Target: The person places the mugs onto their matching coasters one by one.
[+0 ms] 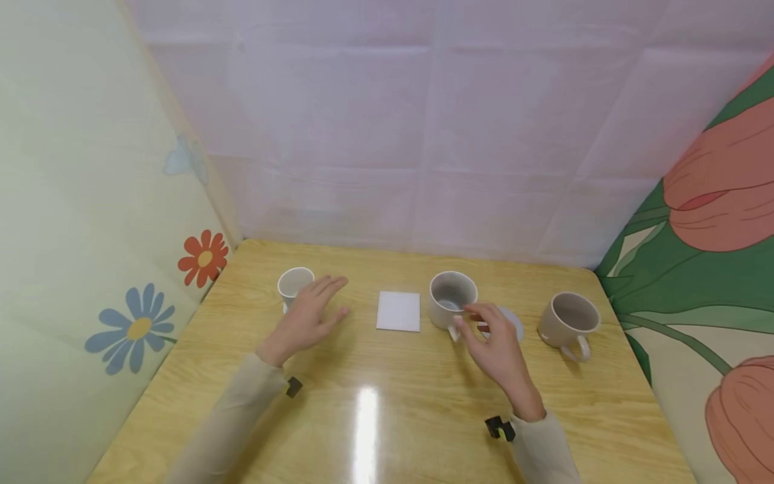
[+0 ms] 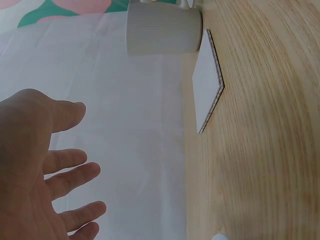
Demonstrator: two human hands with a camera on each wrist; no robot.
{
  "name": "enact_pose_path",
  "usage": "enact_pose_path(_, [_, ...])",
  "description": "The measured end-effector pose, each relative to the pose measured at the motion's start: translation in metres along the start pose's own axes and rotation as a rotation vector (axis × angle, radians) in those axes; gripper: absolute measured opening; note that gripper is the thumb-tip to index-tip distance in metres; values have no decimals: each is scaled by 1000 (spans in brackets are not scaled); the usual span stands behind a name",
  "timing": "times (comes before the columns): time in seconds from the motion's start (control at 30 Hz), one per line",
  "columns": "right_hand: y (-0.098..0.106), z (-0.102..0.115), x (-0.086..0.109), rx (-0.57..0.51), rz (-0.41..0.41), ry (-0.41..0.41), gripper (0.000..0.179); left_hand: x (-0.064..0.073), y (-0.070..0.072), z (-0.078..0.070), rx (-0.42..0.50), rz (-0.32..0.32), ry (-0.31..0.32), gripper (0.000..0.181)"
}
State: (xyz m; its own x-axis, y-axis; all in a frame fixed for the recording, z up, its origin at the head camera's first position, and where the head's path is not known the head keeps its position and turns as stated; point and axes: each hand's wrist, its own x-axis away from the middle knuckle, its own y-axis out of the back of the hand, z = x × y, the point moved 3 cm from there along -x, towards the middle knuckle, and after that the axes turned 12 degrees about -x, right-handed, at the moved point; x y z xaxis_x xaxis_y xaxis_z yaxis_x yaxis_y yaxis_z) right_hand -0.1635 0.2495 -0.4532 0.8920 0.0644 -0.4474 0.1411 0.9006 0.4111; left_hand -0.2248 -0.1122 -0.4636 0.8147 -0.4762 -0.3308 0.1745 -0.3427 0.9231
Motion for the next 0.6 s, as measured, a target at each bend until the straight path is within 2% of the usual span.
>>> enact_pose_path(0.3, [0,-8,5,8,3,-31,23,0,-10,-1,-4,-24,-16,59])
enact_pose_path(0.6, [4,-15,8,-8,-18,-64,26,-9,-19,-2,17,0,-21,62])
